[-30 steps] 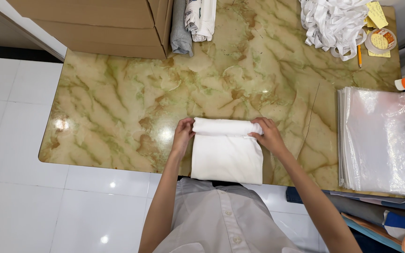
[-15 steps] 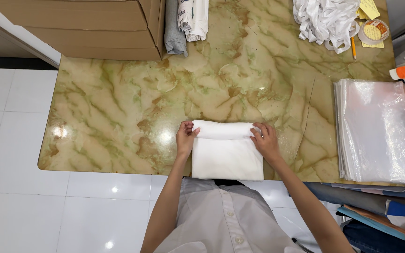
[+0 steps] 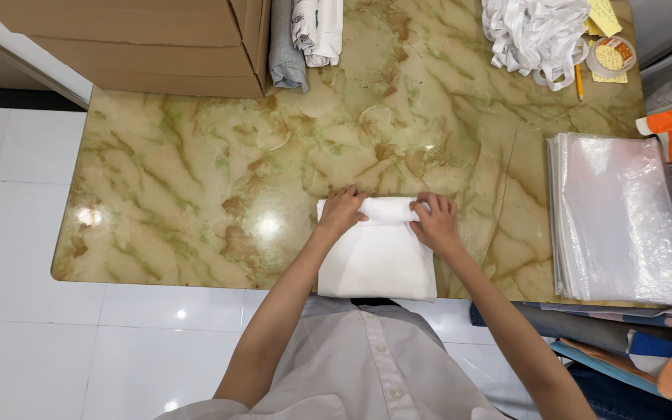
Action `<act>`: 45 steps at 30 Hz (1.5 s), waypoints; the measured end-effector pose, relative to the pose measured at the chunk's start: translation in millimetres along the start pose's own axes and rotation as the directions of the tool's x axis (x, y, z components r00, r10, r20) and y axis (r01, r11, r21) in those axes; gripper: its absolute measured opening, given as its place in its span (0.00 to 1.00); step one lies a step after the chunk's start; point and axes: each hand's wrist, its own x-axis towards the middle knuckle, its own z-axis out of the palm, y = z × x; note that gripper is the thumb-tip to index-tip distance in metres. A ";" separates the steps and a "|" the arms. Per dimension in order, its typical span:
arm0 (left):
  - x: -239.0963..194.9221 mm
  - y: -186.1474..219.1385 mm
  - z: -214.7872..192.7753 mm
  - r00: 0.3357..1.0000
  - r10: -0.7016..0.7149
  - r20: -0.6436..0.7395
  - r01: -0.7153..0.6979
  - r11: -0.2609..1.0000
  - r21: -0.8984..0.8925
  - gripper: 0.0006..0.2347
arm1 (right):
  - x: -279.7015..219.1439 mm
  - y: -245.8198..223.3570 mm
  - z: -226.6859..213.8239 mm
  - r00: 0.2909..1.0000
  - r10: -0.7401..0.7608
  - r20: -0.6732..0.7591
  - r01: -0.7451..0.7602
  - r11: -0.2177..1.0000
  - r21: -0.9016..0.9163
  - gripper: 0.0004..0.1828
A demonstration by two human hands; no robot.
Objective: The person takes a patterned shirt and a white shirt from a clothing rack, then folds each one by hand on a marble-patterned table. The person places the folded shirts into a stack on the table.
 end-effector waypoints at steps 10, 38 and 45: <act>-13.8 4.0 -22.9 0.997 0.050 0.064 -0.049 0.999 -0.010 0.24 | 83.8 -9.2 -69.6 0.751 -0.052 0.658 -0.311 0.851 0.422 0.35; -2.2 -18.2 19.4 0.920 0.352 -0.173 -0.233 0.845 0.481 0.30 | 60.6 1.3 13.6 0.910 -0.327 0.257 0.334 0.942 0.017 0.36; 30.9 -33.2 25.7 0.827 0.461 -0.322 -0.247 0.813 0.527 0.24 | 82.2 25.4 30.7 0.904 -0.391 0.176 0.386 0.920 0.059 0.33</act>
